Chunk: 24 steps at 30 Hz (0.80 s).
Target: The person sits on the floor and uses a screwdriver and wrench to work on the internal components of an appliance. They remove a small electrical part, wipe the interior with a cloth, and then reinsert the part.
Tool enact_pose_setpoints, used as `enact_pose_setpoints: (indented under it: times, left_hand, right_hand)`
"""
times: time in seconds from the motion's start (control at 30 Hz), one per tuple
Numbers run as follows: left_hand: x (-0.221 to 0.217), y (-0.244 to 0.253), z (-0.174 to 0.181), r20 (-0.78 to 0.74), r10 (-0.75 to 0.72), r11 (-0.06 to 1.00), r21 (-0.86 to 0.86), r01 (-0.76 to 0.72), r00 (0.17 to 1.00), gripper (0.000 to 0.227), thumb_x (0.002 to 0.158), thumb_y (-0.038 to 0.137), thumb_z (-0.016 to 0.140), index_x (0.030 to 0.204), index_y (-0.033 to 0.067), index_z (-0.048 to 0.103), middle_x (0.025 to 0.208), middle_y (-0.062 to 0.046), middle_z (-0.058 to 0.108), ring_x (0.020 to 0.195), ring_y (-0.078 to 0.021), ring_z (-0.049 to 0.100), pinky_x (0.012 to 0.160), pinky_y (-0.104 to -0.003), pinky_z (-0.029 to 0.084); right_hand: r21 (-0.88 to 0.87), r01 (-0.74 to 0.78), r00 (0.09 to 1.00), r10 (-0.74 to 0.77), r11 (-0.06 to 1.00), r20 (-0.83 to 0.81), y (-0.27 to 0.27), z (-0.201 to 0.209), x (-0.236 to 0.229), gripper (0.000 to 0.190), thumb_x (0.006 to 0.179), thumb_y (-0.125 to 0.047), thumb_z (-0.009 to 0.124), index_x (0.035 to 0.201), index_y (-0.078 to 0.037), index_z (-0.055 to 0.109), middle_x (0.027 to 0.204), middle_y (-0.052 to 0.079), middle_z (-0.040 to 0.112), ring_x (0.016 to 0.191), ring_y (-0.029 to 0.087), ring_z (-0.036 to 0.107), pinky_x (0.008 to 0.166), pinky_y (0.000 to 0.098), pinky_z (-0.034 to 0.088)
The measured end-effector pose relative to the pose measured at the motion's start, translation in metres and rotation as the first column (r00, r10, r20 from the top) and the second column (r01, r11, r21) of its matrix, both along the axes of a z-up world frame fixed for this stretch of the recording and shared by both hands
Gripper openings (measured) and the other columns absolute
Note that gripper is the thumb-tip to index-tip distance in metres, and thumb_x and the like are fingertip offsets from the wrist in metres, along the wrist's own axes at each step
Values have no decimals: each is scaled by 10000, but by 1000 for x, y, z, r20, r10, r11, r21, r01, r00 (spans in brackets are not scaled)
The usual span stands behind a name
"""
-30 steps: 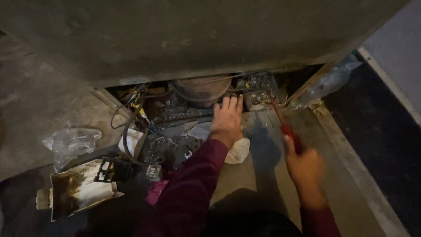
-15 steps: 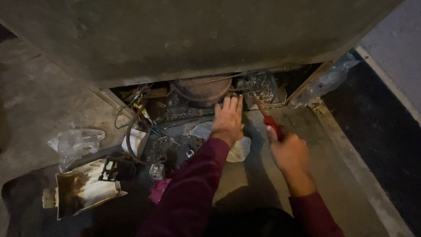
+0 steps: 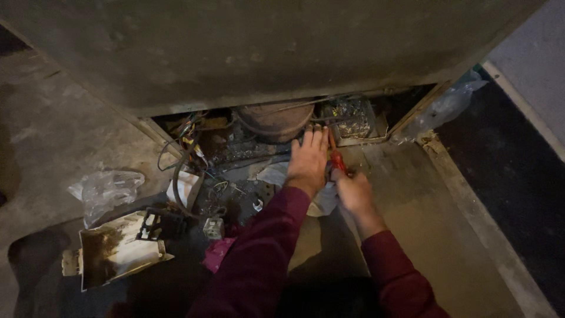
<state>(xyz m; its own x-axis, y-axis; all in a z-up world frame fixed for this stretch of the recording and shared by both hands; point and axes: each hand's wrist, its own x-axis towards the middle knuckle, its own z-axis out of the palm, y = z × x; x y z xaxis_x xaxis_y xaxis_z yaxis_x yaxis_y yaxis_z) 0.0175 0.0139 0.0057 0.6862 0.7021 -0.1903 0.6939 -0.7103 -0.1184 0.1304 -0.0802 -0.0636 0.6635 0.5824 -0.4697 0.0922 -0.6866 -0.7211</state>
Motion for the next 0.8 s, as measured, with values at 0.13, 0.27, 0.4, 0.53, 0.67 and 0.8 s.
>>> enact_pose_setpoints:
  times: [0.13,0.27,0.4,0.53,0.67,0.8]
  left_hand:
    - [-3,-4,-5,178,7,997,69,-20,984,1055,796,315,749,1604,-14,155,1599,-147,303,1460,-313,289,1084,-490,373]
    - [-13,-1,-6,317,-11,999,42,-3,948,1014,801,302,736,1595,-32,201,1592,-150,329,1481,-322,283,1102,-499,369]
    - [-23,1,-7,343,-15,998,-45,32,939,988,781,227,717,1587,-27,205,1668,-140,218,1542,-302,183,1167,-500,306]
    - [-37,-9,-20,259,-94,995,35,88,961,999,784,167,690,1584,-79,145,1724,-168,64,1592,-314,42,1272,-475,160]
    - [-49,-13,-37,115,3,997,-71,5,993,987,846,184,645,1584,-63,38,1702,-202,-32,1569,-342,-18,1256,-494,74]
    - [-53,-11,-50,177,76,991,-124,-54,981,997,859,172,649,1603,-70,30,1713,-226,-3,1565,-350,36,1247,-495,72]
  right_hand:
    - [164,170,906,-89,972,-415,9,-26,-6,415,888,-314,662,1039,72,675,796,162,672,663,304,650,618,450,545]
    - [150,97,992,-84,984,-90,17,-35,-15,514,903,-409,690,1038,82,758,892,204,747,768,312,693,708,447,533]
    - [-76,-103,967,117,992,225,7,-1,-2,506,855,-400,725,1201,-30,722,1053,256,743,1001,365,721,867,446,546]
    - [-45,-119,944,127,992,305,-12,54,-17,528,826,-371,696,1324,-203,657,1113,215,727,1060,393,688,889,455,529]
    - [-260,-115,929,196,959,313,-19,114,-28,421,932,-393,658,1289,-176,706,1027,210,786,950,375,757,834,478,615]
    - [-270,-153,855,264,951,446,-26,147,-36,425,926,-418,702,1298,-213,730,1007,237,761,952,384,736,865,469,573]
